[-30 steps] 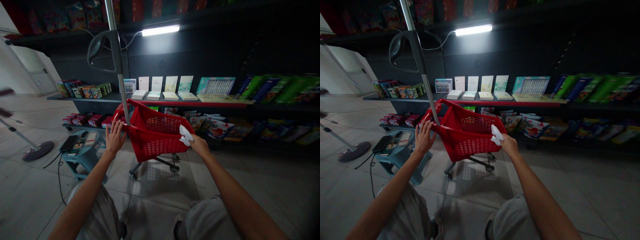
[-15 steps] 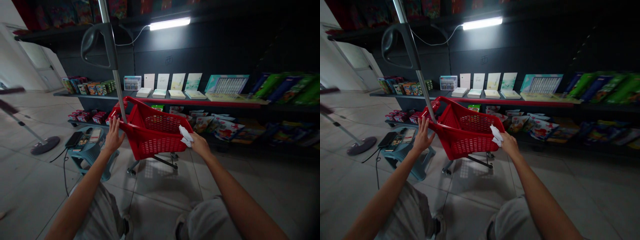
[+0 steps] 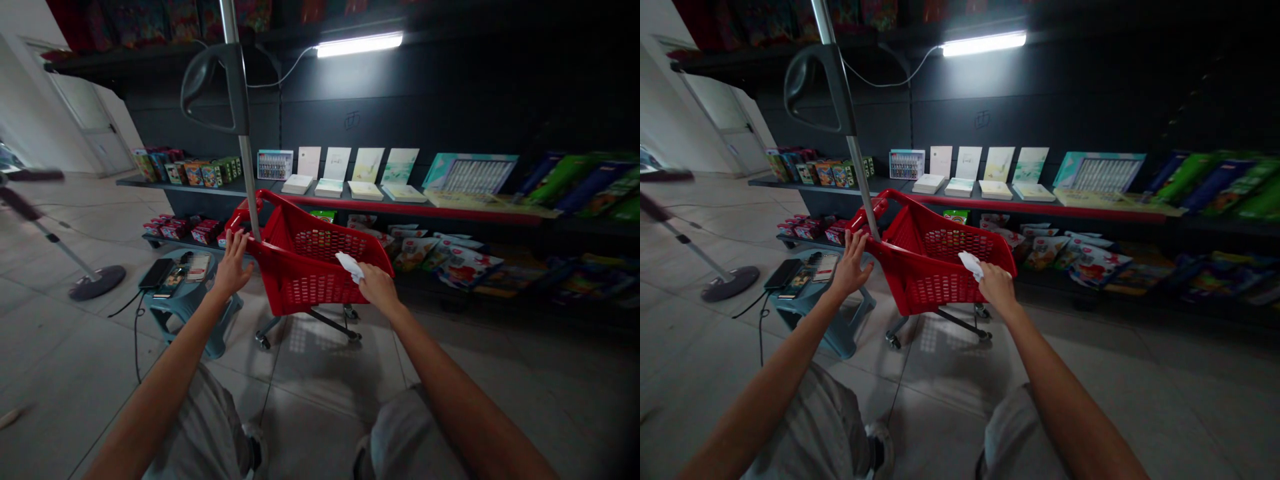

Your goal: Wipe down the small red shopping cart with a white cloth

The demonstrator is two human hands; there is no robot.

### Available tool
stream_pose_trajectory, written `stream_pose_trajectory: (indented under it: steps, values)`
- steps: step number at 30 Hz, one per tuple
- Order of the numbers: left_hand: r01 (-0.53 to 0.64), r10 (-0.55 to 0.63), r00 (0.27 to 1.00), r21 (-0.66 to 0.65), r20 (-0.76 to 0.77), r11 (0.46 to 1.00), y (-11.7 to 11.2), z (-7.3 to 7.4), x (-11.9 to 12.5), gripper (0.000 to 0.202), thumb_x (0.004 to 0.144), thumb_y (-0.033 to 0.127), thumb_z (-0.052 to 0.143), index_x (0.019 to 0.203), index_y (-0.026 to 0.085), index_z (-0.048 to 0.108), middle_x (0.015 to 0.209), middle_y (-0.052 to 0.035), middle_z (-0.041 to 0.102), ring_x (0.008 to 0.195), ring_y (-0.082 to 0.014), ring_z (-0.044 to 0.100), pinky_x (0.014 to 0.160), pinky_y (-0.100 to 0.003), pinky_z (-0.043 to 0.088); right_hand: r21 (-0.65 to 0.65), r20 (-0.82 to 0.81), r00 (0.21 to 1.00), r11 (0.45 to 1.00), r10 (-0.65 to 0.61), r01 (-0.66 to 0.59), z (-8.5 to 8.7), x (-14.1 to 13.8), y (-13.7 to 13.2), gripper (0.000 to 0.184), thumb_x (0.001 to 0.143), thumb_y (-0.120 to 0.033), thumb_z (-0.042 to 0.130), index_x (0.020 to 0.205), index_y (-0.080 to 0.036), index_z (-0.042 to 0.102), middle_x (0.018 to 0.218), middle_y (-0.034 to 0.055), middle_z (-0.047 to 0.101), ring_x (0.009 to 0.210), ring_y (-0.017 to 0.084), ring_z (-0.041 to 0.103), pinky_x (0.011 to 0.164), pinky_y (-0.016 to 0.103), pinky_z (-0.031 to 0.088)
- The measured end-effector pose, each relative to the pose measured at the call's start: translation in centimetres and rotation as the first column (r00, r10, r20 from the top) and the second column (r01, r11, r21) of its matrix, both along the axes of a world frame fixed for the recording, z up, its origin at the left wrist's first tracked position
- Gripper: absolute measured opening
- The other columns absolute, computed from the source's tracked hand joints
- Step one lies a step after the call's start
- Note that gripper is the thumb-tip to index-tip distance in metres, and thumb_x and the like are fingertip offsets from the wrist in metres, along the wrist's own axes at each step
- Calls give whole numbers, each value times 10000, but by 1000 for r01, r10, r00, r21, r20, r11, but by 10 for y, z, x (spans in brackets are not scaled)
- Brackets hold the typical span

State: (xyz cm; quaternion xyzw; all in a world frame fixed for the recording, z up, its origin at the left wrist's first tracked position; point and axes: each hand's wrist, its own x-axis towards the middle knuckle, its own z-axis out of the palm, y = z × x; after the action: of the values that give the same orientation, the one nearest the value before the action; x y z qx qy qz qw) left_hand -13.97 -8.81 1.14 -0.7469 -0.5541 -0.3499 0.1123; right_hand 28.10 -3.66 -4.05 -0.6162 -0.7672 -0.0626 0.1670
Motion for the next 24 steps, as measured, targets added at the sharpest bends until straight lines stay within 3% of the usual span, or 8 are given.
stream_pose_trajectory:
  steps: [3, 7, 12, 16, 17, 19, 22, 24]
  values:
    - [-24, 24, 1000, 4, 9, 1000, 4, -1, 2, 873, 844, 196, 587, 1648, 188, 248, 1734, -111, 184, 1610, -332, -44, 1234, -579, 349, 97, -52, 987, 985, 149, -143, 0, -39, -2, 587, 898, -95, 486, 1480, -167, 504, 1382, 124, 659, 1145, 265, 641, 973, 370, 437]
    - [-37, 37, 999, -21, 17, 999, 6, -2, 8, 878, 852, 212, 569, 1658, 199, 221, 1745, -83, 142, 1610, -326, -67, 1185, -559, 430, 200, -62, 942, 928, 331, -313, 1, -90, -7, 602, 968, -226, 500, 1561, -178, 406, 1520, 122, 552, 1292, 273, 549, 1072, 400, 376]
    - [-29, 30, 999, -36, 17, 999, -1, -4, 12, 891, 862, 207, 546, 1670, 207, 168, 1750, -83, 105, 1613, -323, -52, 1099, -520, 524, 191, -74, 946, 935, 317, -298, 4, -114, -3, 491, 1049, -383, 440, 1511, -223, 484, 1400, 113, 639, 1216, 276, 571, 1010, 390, 376]
    - [51, -52, 999, -15, -16, 999, -14, -10, -14, 779, 919, 223, 492, 1649, 201, 221, 1728, -121, 203, 1610, -298, 144, 1204, -507, 409, 138, -75, 965, 961, 251, -239, 0, -104, 6, 401, 1066, -322, 387, 1391, -207, 594, 1235, 113, 705, 1095, 263, 607, 927, 367, 380]
    - [23, -23, 1000, -8, -9, 1000, -17, -13, -27, 721, 937, 238, 478, 1627, 194, 274, 1703, -133, 272, 1586, -290, 241, 1221, -502, 386, 132, -72, 967, 963, 245, -234, -1, -100, 7, 400, 1069, -323, 378, 1382, -208, 599, 1221, 113, 706, 1084, 264, 608, 917, 368, 378]
    - [-184, 179, 978, 34, 109, 982, -24, -24, -62, 583, 954, 271, 464, 1527, 171, 426, 1581, -160, 455, 1468, -281, 448, 1186, -466, 436, 121, -66, 968, 965, 241, -232, -2, -95, 8, 403, 1075, -334, 361, 1375, -210, 600, 1203, 112, 707, 1071, 266, 608, 902, 370, 374]
    - [-570, 557, 791, -27, 252, 821, -37, -50, -123, 453, 935, 321, 516, 1352, 154, 572, 1350, -179, 591, 1265, -322, 591, 1094, -490, 502, 104, -58, 969, 967, 239, -232, -2, -90, 8, 399, 1076, -337, 356, 1364, -211, 600, 1190, 113, 707, 1067, 271, 608, 884, 372, 368]
    - [-654, 654, 721, -88, 227, 751, -50, -71, -162, 443, 902, 341, 581, 1289, 126, 597, 1277, -194, 610, 1245, -353, 577, 1087, -533, 486, 83, -51, 969, 968, 241, -236, -1, -88, 8, 398, 1074, -334, 357, 1362, -211, 603, 1193, 116, 708, 1064, 272, 610, 874, 370, 367]
